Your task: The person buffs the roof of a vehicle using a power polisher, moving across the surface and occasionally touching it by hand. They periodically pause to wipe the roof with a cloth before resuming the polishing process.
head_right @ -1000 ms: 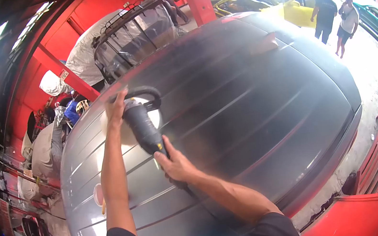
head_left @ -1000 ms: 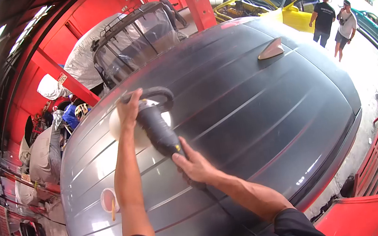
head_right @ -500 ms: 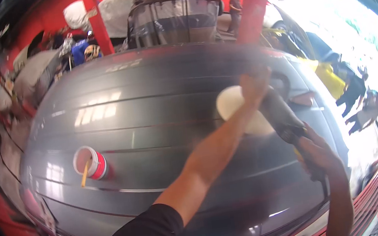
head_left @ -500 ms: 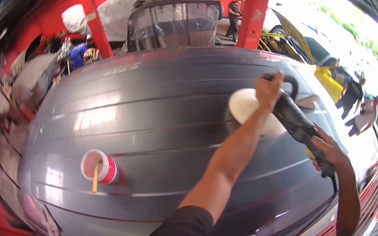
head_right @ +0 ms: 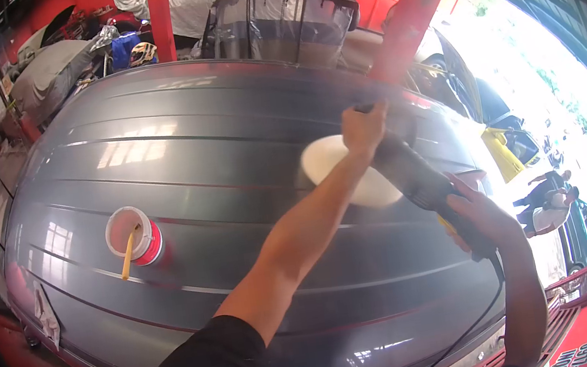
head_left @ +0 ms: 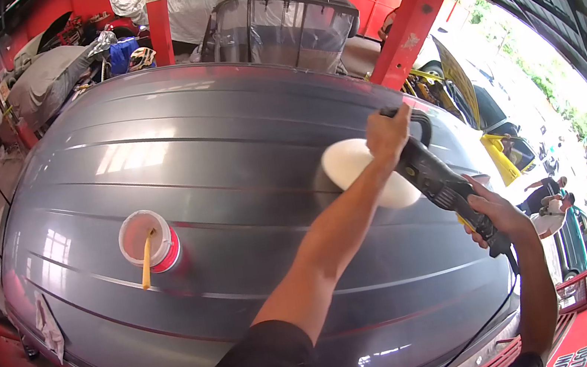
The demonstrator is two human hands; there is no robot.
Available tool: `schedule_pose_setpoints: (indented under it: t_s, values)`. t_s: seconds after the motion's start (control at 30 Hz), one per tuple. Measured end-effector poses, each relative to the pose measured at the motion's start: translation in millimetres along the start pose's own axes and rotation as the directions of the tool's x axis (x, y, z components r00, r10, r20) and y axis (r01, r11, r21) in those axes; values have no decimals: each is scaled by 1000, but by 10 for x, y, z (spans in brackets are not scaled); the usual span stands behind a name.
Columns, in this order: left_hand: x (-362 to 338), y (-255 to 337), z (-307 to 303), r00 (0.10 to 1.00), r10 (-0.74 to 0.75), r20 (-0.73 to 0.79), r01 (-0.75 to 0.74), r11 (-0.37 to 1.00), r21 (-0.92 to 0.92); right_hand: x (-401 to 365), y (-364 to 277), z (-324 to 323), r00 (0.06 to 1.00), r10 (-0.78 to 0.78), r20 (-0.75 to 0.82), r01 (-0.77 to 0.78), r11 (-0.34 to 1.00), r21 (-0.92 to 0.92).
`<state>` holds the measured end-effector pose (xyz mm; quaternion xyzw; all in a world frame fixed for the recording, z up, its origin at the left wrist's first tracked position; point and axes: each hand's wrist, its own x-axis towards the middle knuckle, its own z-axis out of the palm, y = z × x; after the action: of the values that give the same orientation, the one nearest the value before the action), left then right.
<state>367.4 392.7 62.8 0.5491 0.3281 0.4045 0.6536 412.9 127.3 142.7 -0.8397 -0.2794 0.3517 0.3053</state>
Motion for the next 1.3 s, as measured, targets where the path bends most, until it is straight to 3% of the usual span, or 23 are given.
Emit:
schedule_pose_setpoints:
  t_s: [0.1, 0.17, 0.23, 0.37, 0.4, 0.57, 0.6, 0.63, 0.7, 0.77, 0.8, 0.87, 0.9, 0.97, 1.0, 1.03, 1.07, 1.1, 1.17, 1.3]
  values:
    - [159, 112, -397, 994, 57, -93, -51, 997, 65, 262, -126, 51, 991, -69, 112, 61, 995, 75]
    - [333, 120, -612, 984, 8, -180, 7, 996, 84, 230, -508, 249, 980, -69, 188, 54, 995, 85]
    - [473, 100, -822, 937, 172, -303, -118, 975, 189, 355, -702, 322, 964, -54, 259, 28, 994, 102]
    - [606, 185, -1218, 907, 162, -390, -86, 975, 203, 675, -823, 423, 919, -156, 361, 234, 954, -185]
    - [598, 185, -1256, 910, 143, -388, -65, 976, 208, 810, -687, 387, 908, -244, 339, 318, 930, -183]
    - [529, 195, -1180, 919, 102, -382, -68, 993, 100, 675, -678, 437, 945, -154, 289, 164, 986, -12]
    - [479, 181, -1073, 893, 170, -416, -128, 984, 127, 654, -652, 402, 952, -147, 269, 148, 989, 19]
    - [446, 197, -952, 896, 178, -407, -137, 982, 129, 627, -595, 317, 954, -153, 259, 151, 988, 26]
    - [292, 178, -703, 965, 106, -240, -79, 990, 119, 554, -390, 148, 983, -86, 163, 107, 987, -121]
    - [225, 70, -309, 956, 139, -258, -136, 990, 31, 354, -261, 58, 989, -101, 112, 115, 985, -125]
    - [230, -13, -111, 980, 84, -182, -84, 996, 12, 302, -112, -67, 988, -93, 125, 98, 994, -42]
    - [98, -134, 284, 983, 145, -113, -145, 989, 8, 185, 209, -234, 985, -103, 136, 96, 994, 58]
    - [78, -215, 475, 992, 123, -34, -122, 992, 22, 105, 348, -285, 993, -75, 94, 63, 991, 119]
    - [-42, -305, 849, 987, 150, -58, -142, 982, 127, 1, 565, -365, 996, -58, 61, 45, 980, 192]
    - [135, -617, 1179, 986, 159, 54, -162, 985, 61, -60, 656, -409, 1000, 0, 2, -1, 968, 251]
    - [83, -716, 1360, 942, 336, -7, -335, 939, 82, -110, 748, -463, 997, 59, -56, -39, 950, 311]
    - [55, -802, 1530, 959, 279, 52, -282, 958, 54, -152, 856, -525, 997, 52, -53, -33, 947, 319]
    - [98, -980, 1781, 949, 316, 15, -315, 943, 103, -186, 953, -595, 995, 66, -70, -39, 941, 336]
    - [-285, -569, 1680, 994, 105, 27, -108, 985, 133, -170, 1135, -663, 995, 62, -79, -31, 937, 349]
    - [-102, -797, 1891, 979, 45, 199, -64, 994, 91, -117, 1420, -693, 989, 49, -137, 8, 920, 393]
